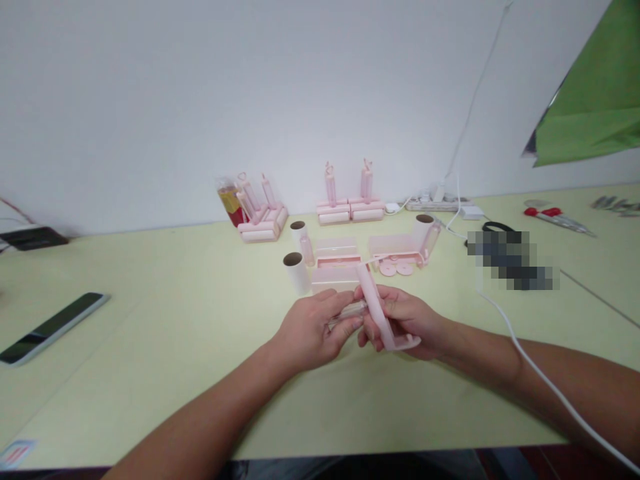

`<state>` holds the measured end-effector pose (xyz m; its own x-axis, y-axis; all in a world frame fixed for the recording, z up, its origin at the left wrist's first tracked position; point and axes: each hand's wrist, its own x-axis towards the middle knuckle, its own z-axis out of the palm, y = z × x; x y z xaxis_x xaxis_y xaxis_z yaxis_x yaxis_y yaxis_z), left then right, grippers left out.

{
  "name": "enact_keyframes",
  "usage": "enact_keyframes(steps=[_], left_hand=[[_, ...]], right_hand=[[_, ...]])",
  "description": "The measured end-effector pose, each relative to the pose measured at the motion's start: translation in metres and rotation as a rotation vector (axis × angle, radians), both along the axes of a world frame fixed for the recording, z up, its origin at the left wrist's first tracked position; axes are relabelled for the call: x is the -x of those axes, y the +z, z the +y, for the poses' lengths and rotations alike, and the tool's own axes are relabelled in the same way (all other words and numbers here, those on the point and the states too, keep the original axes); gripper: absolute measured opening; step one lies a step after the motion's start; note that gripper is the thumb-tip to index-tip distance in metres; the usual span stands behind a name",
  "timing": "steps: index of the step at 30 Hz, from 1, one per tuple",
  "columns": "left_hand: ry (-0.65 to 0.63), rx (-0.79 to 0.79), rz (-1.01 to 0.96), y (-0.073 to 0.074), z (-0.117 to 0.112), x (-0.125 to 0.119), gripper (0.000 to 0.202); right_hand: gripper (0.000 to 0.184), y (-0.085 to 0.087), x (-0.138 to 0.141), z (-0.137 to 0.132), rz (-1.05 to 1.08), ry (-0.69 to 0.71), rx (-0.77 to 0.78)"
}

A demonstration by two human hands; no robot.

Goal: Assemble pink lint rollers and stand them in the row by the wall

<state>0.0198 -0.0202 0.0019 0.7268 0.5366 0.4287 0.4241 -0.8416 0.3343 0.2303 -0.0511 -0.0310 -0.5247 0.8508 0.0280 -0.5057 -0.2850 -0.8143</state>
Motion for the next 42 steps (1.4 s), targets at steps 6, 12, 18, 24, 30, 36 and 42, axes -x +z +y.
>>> enact_keyframes(steps=[6, 12, 18, 24, 30, 36, 42], left_hand=[[0.117, 0.05, 0.054, 0.005, -0.013, -0.004, 0.043], [0.172, 0.066, 0.088, 0.007, -0.019, -0.004, 0.043], [0.178, 0.095, 0.097, 0.012, -0.022, -0.006, 0.041], [0.058, 0.278, -0.007, 0.027, -0.02, -0.007, 0.033], [-0.126, 0.496, 0.037, 0.034, -0.005, 0.011, 0.033], [-0.013, 0.318, -0.267, 0.026, 0.009, 0.022, 0.029], [0.146, 0.268, -0.542, 0.025, 0.018, 0.03, 0.019]], right_hand=[[0.032, 0.001, -0.001, 0.001, -0.024, -0.03, 0.009], [0.034, 0.006, -0.002, 0.0, -0.076, -0.049, 0.025], [0.029, 0.004, -0.001, 0.0, -0.076, -0.044, 0.036], [0.033, 0.005, -0.001, -0.001, -0.086, -0.029, 0.058], [0.034, 0.016, -0.013, -0.006, -0.02, 0.116, -0.052], [0.033, 0.015, -0.016, 0.013, -0.157, -0.225, -0.056], [0.021, 0.004, -0.018, 0.025, -0.918, -0.427, -0.612]])
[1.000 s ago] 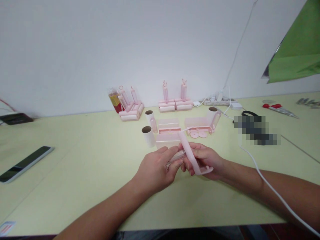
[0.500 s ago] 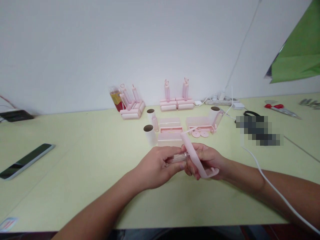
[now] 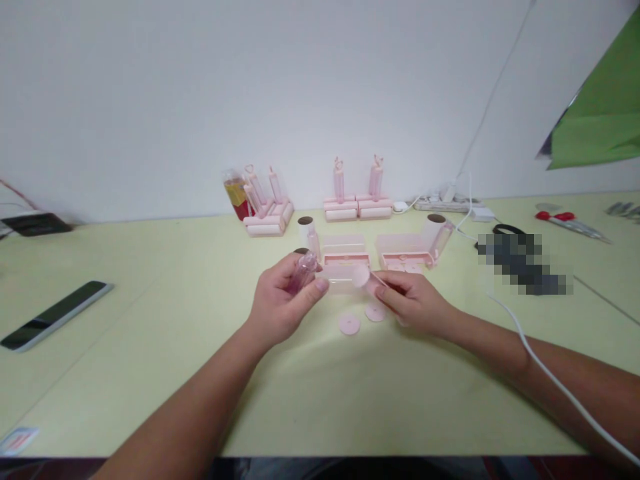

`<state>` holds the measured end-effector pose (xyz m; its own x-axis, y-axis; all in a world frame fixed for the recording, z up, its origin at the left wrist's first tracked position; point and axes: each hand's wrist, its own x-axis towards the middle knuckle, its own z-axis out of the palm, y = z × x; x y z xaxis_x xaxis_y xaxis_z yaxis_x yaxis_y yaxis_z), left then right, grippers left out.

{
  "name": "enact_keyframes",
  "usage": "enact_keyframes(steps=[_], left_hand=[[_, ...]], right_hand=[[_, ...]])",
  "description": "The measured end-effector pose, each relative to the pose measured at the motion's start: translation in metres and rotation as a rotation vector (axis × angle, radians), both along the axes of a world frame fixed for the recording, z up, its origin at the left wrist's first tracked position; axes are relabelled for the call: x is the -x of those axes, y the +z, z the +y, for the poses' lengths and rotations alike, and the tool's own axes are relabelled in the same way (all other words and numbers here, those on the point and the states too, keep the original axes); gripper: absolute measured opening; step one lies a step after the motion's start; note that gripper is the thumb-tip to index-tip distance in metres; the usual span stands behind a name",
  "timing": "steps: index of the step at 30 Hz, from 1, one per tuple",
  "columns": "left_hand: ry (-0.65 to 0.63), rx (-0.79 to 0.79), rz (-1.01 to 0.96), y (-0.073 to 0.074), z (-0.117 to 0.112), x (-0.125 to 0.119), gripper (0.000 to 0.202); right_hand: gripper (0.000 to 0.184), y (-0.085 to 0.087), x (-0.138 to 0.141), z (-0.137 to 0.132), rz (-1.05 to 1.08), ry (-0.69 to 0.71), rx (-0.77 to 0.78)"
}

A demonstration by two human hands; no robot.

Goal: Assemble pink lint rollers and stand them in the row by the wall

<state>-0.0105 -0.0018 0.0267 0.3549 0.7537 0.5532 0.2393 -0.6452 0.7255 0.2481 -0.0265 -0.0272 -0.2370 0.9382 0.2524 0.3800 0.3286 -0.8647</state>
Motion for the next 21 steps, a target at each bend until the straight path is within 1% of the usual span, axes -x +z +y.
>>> enact_keyframes(steps=[2, 3, 4, 6, 8, 10, 12, 15, 18, 21], left_hand=[[0.004, 0.029, 0.051, 0.002, 0.001, 0.001, 0.021], [-0.009, 0.04, 0.117, 0.003, 0.001, 0.0, 0.022], [-0.027, 0.047, 0.205, 0.002, 0.0, -0.001, 0.023], [-0.057, 0.044, 0.407, -0.001, -0.002, -0.006, 0.031], [-0.074, 0.028, 0.581, -0.008, -0.004, -0.013, 0.044], [-0.078, 0.024, 0.693, -0.016, -0.006, -0.019, 0.052], [-0.067, 0.052, 0.741, -0.023, -0.006, -0.023, 0.045], [-0.021, 0.116, 0.73, -0.029, -0.003, -0.025, 0.027], [0.034, 0.111, 0.742, -0.031, -0.001, -0.025, 0.017], [0.103, 0.054, 0.826, -0.031, -0.002, -0.026, 0.013]], right_hand=[[0.025, -0.002, -0.001, -0.002, -0.306, -0.047, -0.183], [0.027, -0.004, -0.001, -0.004, -0.414, -0.077, -0.235], [0.026, -0.006, 0.0, -0.005, -0.494, -0.105, -0.266], [0.018, -0.01, 0.002, -0.006, -0.591, -0.131, -0.295], [0.012, -0.013, 0.004, -0.006, -0.619, -0.119, -0.331], [0.014, -0.015, 0.006, -0.004, -0.604, -0.094, -0.389], [0.017, -0.016, 0.007, -0.002, -0.564, -0.082, -0.462], [0.021, -0.016, 0.007, 0.001, -0.526, -0.095, -0.533], [0.02, -0.015, 0.005, 0.002, -0.562, -0.118, -0.52], [0.016, -0.015, 0.003, 0.002, -0.63, -0.142, -0.468]])
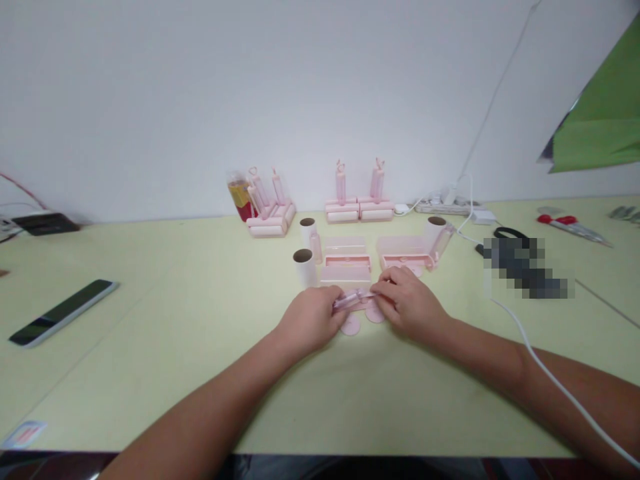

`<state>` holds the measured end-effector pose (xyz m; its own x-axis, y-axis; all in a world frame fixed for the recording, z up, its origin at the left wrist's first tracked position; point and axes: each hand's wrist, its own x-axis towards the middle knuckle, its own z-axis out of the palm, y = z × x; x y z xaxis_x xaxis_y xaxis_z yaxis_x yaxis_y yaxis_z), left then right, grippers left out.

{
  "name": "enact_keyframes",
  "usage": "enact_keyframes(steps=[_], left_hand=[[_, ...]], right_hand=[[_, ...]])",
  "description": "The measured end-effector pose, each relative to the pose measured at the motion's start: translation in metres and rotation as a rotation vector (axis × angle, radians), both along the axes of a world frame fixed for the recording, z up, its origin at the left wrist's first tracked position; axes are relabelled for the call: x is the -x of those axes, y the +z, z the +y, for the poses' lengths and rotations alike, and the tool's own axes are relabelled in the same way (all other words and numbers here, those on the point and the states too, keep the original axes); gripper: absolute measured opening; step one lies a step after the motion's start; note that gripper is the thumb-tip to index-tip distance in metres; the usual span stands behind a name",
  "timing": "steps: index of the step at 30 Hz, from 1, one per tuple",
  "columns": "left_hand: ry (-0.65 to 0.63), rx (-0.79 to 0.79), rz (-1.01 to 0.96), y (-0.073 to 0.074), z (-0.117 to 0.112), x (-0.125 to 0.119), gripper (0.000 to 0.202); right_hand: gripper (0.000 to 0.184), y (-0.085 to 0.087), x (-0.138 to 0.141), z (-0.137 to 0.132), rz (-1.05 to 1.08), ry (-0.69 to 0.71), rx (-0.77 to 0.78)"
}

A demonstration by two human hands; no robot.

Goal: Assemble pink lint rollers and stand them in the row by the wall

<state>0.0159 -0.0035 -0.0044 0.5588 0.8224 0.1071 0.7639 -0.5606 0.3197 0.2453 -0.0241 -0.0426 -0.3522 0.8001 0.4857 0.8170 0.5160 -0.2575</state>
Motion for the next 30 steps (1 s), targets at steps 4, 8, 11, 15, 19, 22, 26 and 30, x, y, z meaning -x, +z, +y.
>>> enact_keyframes(steps=[4, 8, 11, 15, 19, 22, 26, 30], left_hand=[[0.021, -0.089, 0.112, -0.003, -0.003, -0.003, 0.006], [0.022, -0.117, 0.174, -0.005, -0.004, -0.003, 0.009], [0.015, -0.074, 0.215, 0.0, -0.004, 0.0, 0.02], [0.017, -0.036, 0.273, 0.011, -0.009, 0.002, 0.03], [-0.111, -0.035, 0.275, 0.012, -0.016, -0.001, 0.028], [-0.148, -0.024, 0.293, 0.007, -0.017, -0.003, 0.028], [-0.113, -0.001, 0.312, 0.004, -0.013, -0.002, 0.025], [-0.09, 0.018, 0.303, 0.003, -0.009, 0.001, 0.027]], right_hand=[[0.017, -0.002, -0.003, 0.001, -0.012, -0.072, 0.071], [0.019, -0.004, -0.003, 0.0, 0.013, -0.084, 0.138], [0.019, -0.002, -0.001, 0.0, 0.031, -0.05, 0.164], [0.033, 0.0, 0.001, 0.0, 0.035, -0.017, 0.029], [0.046, -0.004, 0.002, 0.002, -0.053, 0.116, 0.002], [0.049, -0.009, 0.001, 0.005, -0.084, 0.144, 0.104], [0.051, -0.011, -0.001, 0.007, -0.05, 0.098, 0.137], [0.051, -0.013, -0.003, 0.009, -0.045, 0.068, 0.105]])
